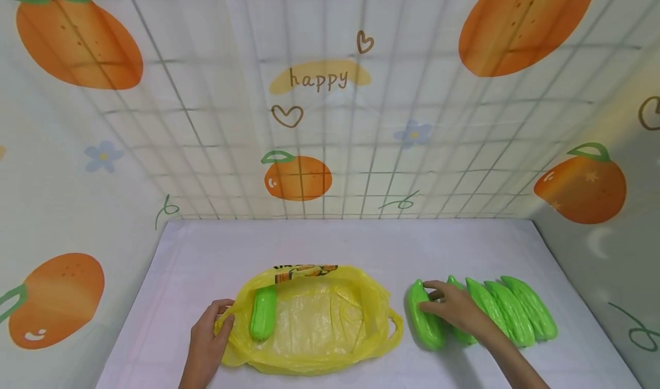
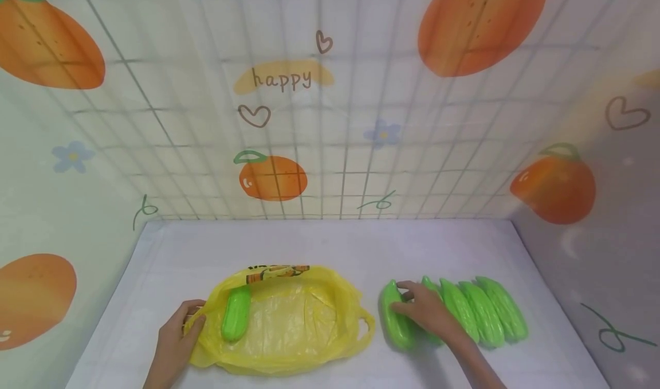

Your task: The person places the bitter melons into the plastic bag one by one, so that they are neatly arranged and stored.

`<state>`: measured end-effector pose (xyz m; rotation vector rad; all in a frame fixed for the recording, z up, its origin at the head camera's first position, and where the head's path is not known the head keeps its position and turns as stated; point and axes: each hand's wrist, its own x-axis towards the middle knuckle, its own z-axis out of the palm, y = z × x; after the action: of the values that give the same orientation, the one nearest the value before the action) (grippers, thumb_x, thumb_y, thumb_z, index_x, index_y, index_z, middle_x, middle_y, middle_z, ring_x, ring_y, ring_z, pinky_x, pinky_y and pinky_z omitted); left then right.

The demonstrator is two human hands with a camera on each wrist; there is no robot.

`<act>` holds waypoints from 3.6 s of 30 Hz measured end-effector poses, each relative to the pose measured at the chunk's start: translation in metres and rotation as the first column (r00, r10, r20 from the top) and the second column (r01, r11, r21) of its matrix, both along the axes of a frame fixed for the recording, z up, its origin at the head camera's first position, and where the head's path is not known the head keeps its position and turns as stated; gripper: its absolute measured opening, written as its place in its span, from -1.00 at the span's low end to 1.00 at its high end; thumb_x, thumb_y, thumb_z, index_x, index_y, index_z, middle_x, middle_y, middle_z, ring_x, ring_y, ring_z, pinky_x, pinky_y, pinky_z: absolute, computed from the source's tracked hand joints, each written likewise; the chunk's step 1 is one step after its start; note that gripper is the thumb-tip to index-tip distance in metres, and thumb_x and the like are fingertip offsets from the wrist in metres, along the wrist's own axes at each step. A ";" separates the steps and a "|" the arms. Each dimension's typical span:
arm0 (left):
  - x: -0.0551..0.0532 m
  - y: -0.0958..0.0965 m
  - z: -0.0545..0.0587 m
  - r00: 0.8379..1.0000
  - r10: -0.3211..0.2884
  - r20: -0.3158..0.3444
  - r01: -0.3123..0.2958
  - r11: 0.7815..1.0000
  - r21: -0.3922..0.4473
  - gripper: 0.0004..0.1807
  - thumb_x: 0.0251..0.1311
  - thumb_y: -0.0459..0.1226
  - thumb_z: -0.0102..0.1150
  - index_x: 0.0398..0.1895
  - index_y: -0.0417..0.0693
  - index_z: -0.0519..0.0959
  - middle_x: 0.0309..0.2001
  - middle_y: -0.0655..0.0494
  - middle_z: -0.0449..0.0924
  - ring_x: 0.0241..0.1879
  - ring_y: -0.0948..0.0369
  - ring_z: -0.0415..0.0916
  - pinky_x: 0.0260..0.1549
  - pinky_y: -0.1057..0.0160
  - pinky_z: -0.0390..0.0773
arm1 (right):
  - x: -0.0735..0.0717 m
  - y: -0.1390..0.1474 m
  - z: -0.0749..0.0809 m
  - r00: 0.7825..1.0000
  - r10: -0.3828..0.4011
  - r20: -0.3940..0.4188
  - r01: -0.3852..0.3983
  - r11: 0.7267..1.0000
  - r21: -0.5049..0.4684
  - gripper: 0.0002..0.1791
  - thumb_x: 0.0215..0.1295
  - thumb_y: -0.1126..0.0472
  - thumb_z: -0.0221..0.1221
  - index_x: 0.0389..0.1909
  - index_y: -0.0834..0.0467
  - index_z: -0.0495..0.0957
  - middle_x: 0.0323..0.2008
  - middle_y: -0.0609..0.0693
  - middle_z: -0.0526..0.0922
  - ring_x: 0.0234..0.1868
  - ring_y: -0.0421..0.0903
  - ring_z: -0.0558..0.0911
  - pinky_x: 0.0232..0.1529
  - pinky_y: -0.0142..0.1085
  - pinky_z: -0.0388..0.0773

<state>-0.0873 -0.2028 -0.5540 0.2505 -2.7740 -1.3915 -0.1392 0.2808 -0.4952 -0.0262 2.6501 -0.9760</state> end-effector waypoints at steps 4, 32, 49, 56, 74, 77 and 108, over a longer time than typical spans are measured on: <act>-0.001 0.000 0.000 1.000 0.002 -0.006 -0.002 1.000 0.000 -0.75 0.43 -0.28 0.12 0.12 -0.02 0.50 -0.11 0.09 0.61 0.04 0.11 0.53 0.14 -0.07 0.49 | 0.000 0.000 0.000 1.000 -0.008 0.007 0.008 1.000 -0.016 -0.27 0.20 0.11 0.37 0.24 0.49 0.37 -0.07 0.39 0.62 -0.06 0.28 0.63 -0.24 -0.08 0.69; -0.001 0.001 0.001 1.000 0.005 -0.016 -0.005 1.000 -0.027 -0.75 0.40 -0.32 0.14 0.10 -0.05 0.51 -0.13 0.07 0.62 0.03 0.09 0.54 0.15 -0.08 0.48 | 0.002 0.004 -0.001 1.000 -0.028 0.009 0.029 0.993 -0.113 -0.23 0.18 0.05 0.41 0.25 0.43 0.35 -0.07 0.34 0.60 -0.10 0.21 0.65 -0.32 -0.14 0.69; -0.001 0.001 -0.001 1.000 0.003 -0.006 -0.003 1.000 -0.025 -0.74 0.42 -0.30 0.11 0.12 -0.04 0.50 -0.12 0.10 0.62 0.03 0.10 0.54 0.12 -0.08 0.50 | 0.000 0.012 0.008 0.999 -0.034 0.014 0.036 0.985 -0.166 -0.22 0.24 0.06 0.37 0.29 0.46 0.28 -0.01 0.42 0.54 -0.06 0.26 0.63 -0.28 -0.09 0.70; 0.000 0.001 0.000 1.000 0.007 -0.022 -0.008 1.000 -0.027 -0.75 0.39 -0.33 0.14 0.10 -0.06 0.51 -0.14 0.08 0.62 0.00 0.11 0.54 0.12 -0.05 0.50 | -0.002 0.008 0.017 0.999 -0.044 0.002 0.044 0.985 -0.170 -0.21 0.26 0.03 0.35 0.33 0.41 0.27 0.05 0.44 0.52 0.00 0.29 0.61 -0.25 -0.09 0.70; 0.000 -0.001 0.002 1.000 -0.008 0.007 0.008 1.000 -0.008 -0.74 0.42 -0.30 0.12 0.13 -0.05 0.50 -0.12 0.11 0.62 0.03 0.11 0.53 0.14 -0.09 0.48 | -0.008 -0.014 0.035 0.998 -0.055 0.000 0.053 0.961 -0.273 -0.19 0.26 0.06 0.36 0.37 0.37 0.24 0.09 0.41 0.49 -0.02 0.22 0.63 -0.23 -0.08 0.71; 0.000 0.000 0.003 1.000 -0.006 0.011 0.006 1.000 -0.010 -0.74 0.42 -0.30 0.12 0.13 -0.06 0.50 -0.11 0.10 0.62 0.03 0.11 0.53 0.13 -0.09 0.48 | -0.008 -0.019 0.038 0.998 -0.063 0.014 0.064 0.955 -0.288 -0.19 0.25 0.04 0.37 0.37 0.34 0.26 0.11 0.40 0.48 -0.01 0.21 0.63 -0.23 -0.11 0.71; -0.001 0.002 0.005 0.999 0.002 0.052 -0.002 1.000 0.004 -0.73 0.41 -0.32 0.12 0.14 -0.05 0.50 -0.10 0.11 0.61 0.02 0.13 0.52 0.11 -0.04 0.47 | -0.017 -0.054 0.055 0.999 0.042 0.034 -0.026 0.923 -0.384 -0.24 0.27 0.09 0.35 0.37 0.32 0.27 0.12 0.33 0.48 0.00 0.13 0.63 -0.19 -0.12 0.70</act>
<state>-0.0883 -0.2006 -0.5493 0.2941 -2.8121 -1.4104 -0.1558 0.2264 -0.4405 -0.1377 2.3707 -1.4506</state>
